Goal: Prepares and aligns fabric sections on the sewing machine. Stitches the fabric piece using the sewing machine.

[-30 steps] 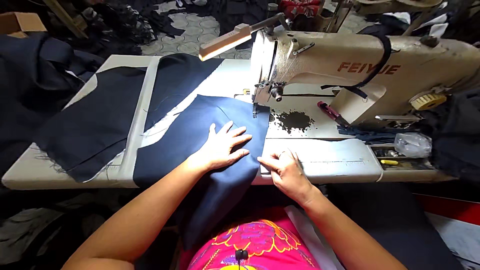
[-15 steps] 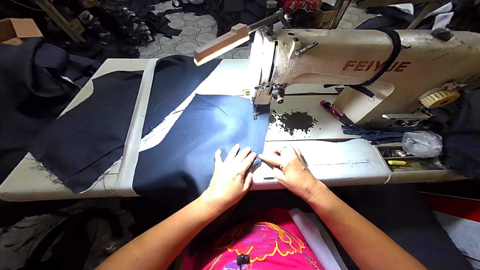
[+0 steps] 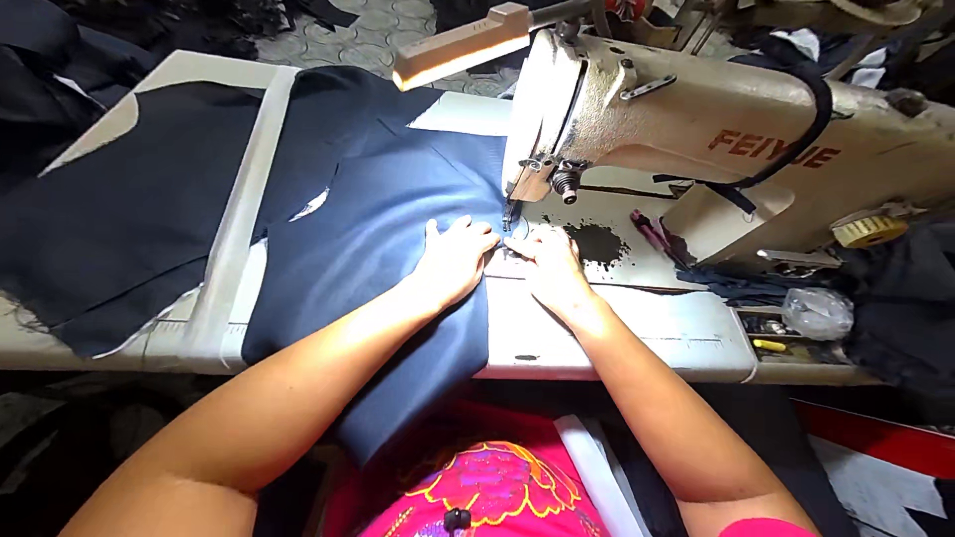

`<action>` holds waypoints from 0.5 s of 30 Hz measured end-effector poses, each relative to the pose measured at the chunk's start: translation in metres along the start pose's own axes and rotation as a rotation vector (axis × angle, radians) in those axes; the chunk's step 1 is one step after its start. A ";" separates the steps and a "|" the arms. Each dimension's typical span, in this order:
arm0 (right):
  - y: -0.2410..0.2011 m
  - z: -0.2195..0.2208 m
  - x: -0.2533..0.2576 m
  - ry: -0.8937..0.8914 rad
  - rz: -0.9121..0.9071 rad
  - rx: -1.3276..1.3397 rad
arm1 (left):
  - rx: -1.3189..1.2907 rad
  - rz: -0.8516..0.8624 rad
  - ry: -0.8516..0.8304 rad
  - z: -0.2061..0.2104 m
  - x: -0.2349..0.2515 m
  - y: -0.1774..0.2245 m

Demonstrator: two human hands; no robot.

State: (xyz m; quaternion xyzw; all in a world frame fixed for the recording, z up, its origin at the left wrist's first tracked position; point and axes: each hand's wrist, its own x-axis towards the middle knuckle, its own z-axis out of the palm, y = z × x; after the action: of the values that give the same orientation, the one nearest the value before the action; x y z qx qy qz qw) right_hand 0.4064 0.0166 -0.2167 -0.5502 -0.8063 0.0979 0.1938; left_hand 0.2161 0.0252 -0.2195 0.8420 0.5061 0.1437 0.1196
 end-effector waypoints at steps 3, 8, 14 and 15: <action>-0.004 0.005 -0.013 0.079 -0.034 -0.009 | 0.013 -0.023 -0.032 -0.005 0.017 -0.004; -0.001 -0.012 -0.047 0.161 -0.067 -0.011 | 0.017 -0.023 -0.035 -0.006 0.028 -0.007; 0.014 -0.044 -0.090 0.138 0.055 0.121 | 0.012 -0.032 -0.085 -0.009 0.032 -0.008; 0.008 -0.049 -0.101 0.058 0.082 0.223 | 0.003 -0.026 -0.100 -0.013 0.033 -0.008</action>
State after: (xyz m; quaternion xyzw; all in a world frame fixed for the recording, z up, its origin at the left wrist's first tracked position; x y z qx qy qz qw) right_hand 0.4660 -0.0771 -0.1957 -0.5603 -0.7612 0.1788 0.2731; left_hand 0.2199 0.0584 -0.2063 0.8417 0.5105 0.0992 0.1453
